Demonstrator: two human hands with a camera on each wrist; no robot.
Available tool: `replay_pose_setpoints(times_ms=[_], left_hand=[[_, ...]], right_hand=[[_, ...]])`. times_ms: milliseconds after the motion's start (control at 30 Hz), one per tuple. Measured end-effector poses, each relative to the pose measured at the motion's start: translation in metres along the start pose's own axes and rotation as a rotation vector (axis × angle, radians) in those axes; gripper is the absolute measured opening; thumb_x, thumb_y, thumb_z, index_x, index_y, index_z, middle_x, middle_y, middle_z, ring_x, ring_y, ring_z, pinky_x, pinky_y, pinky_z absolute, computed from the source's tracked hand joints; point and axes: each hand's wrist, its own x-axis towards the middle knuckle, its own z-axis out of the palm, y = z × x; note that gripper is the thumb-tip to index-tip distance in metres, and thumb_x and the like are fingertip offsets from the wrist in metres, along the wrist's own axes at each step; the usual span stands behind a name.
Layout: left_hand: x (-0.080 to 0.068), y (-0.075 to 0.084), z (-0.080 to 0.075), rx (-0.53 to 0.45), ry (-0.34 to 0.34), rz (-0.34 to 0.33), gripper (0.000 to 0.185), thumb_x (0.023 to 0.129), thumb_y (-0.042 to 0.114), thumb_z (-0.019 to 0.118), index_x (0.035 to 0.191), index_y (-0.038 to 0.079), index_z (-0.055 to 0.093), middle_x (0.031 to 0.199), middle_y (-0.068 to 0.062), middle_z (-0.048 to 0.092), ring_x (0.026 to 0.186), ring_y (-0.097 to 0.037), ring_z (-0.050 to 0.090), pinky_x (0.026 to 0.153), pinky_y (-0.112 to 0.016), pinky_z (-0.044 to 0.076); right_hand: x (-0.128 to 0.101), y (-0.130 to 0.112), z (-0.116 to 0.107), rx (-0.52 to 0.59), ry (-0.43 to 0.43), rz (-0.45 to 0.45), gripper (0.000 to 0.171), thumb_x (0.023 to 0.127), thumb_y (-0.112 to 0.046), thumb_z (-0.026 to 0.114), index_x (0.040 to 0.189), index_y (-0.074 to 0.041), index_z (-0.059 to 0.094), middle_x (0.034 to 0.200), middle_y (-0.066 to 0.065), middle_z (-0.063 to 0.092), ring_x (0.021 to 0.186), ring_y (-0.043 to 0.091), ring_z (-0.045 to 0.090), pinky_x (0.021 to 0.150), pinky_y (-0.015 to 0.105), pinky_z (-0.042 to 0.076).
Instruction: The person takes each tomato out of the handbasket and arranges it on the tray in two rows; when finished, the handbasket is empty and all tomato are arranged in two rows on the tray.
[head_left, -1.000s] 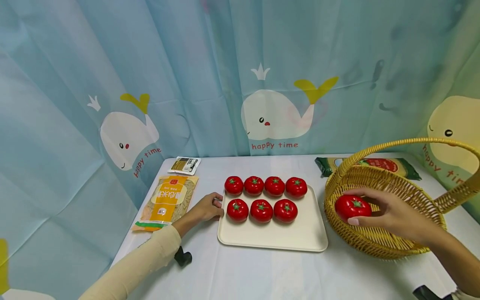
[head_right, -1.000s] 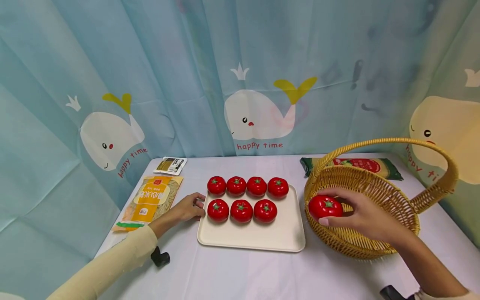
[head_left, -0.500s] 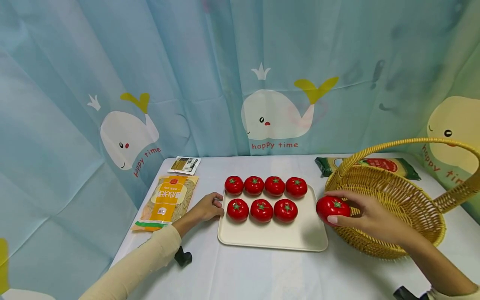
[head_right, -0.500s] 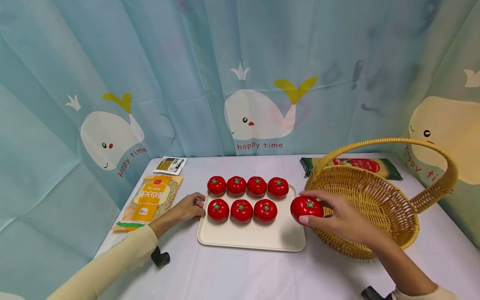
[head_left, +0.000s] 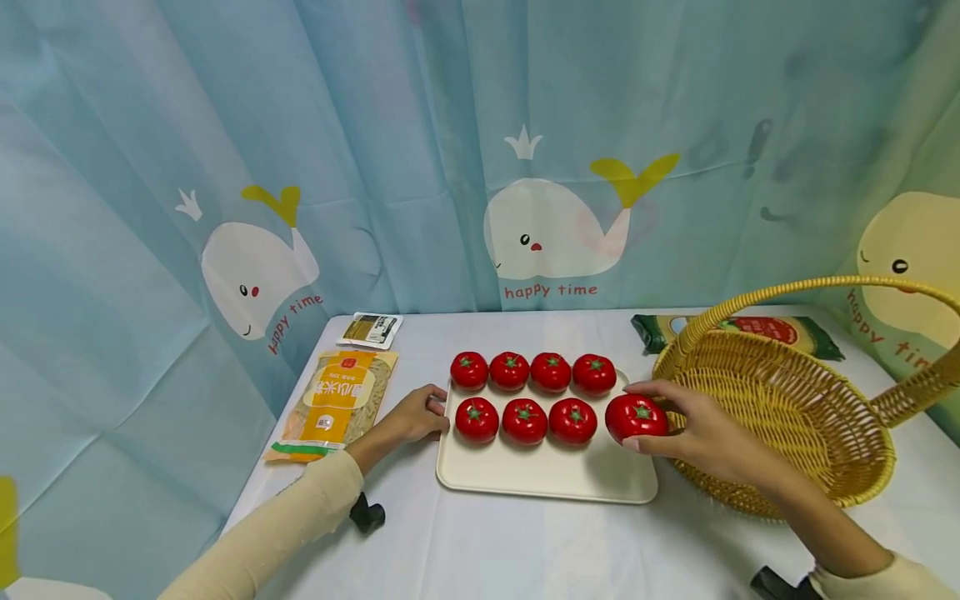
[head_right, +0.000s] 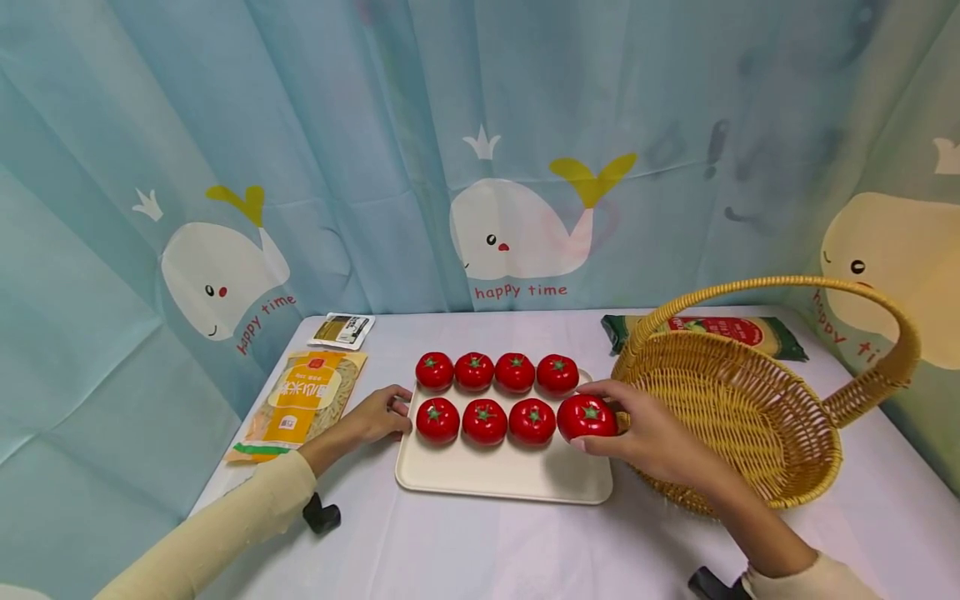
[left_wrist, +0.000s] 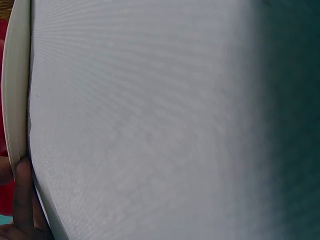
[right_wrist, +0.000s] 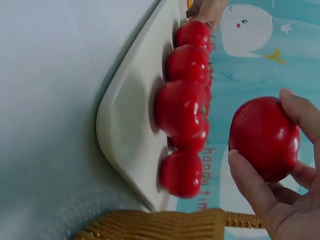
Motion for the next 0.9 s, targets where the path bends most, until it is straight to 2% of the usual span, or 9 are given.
replay_pose_setpoints(times_ms=[167, 367, 633, 900], left_hand=[[0.000, 0.000, 0.000, -0.008, -0.006, 0.003, 0.048, 0.078, -0.003, 0.071, 0.124, 0.000, 0.056, 0.091, -0.008, 0.056, 0.074, -0.016, 0.058, 0.065, -0.027, 0.061], [0.000, 0.001, -0.001, -0.011, -0.002, 0.004, 0.048, 0.079, -0.003, 0.071, 0.124, 0.001, 0.056, 0.091, -0.008, 0.056, 0.073, -0.016, 0.058, 0.064, -0.027, 0.061], [-0.001, 0.002, -0.001, -0.005, -0.004, 0.011, 0.047, 0.079, -0.002, 0.071, 0.124, 0.001, 0.055, 0.092, -0.009, 0.057, 0.074, -0.016, 0.059, 0.065, -0.027, 0.061], [-0.001, 0.000, -0.001, -0.003, -0.003, 0.019, 0.047, 0.079, -0.002, 0.071, 0.123, 0.000, 0.056, 0.091, -0.008, 0.057, 0.074, -0.016, 0.058, 0.065, -0.027, 0.061]], right_hand=[[0.006, 0.001, 0.009, -0.017, 0.008, 0.028, 0.063, 0.082, -0.025, 0.083, 0.133, 0.001, 0.056, 0.127, 0.024, 0.061, 0.111, 0.040, 0.062, 0.080, 0.036, 0.062], [0.012, 0.002, 0.019, -0.040, 0.045, 0.043, 0.063, 0.080, -0.024, 0.084, 0.130, 0.004, 0.057, 0.119, 0.022, 0.065, 0.103, 0.031, 0.066, 0.080, 0.032, 0.060], [0.014, 0.005, 0.030, -0.100, 0.074, 0.079, 0.064, 0.079, -0.020, 0.085, 0.129, 0.007, 0.056, 0.120, 0.027, 0.063, 0.107, 0.038, 0.064, 0.087, 0.052, 0.059], [0.016, 0.001, 0.039, -0.133, 0.082, 0.100, 0.065, 0.078, -0.019, 0.085, 0.129, 0.007, 0.056, 0.120, 0.027, 0.064, 0.109, 0.040, 0.062, 0.092, 0.057, 0.056]])
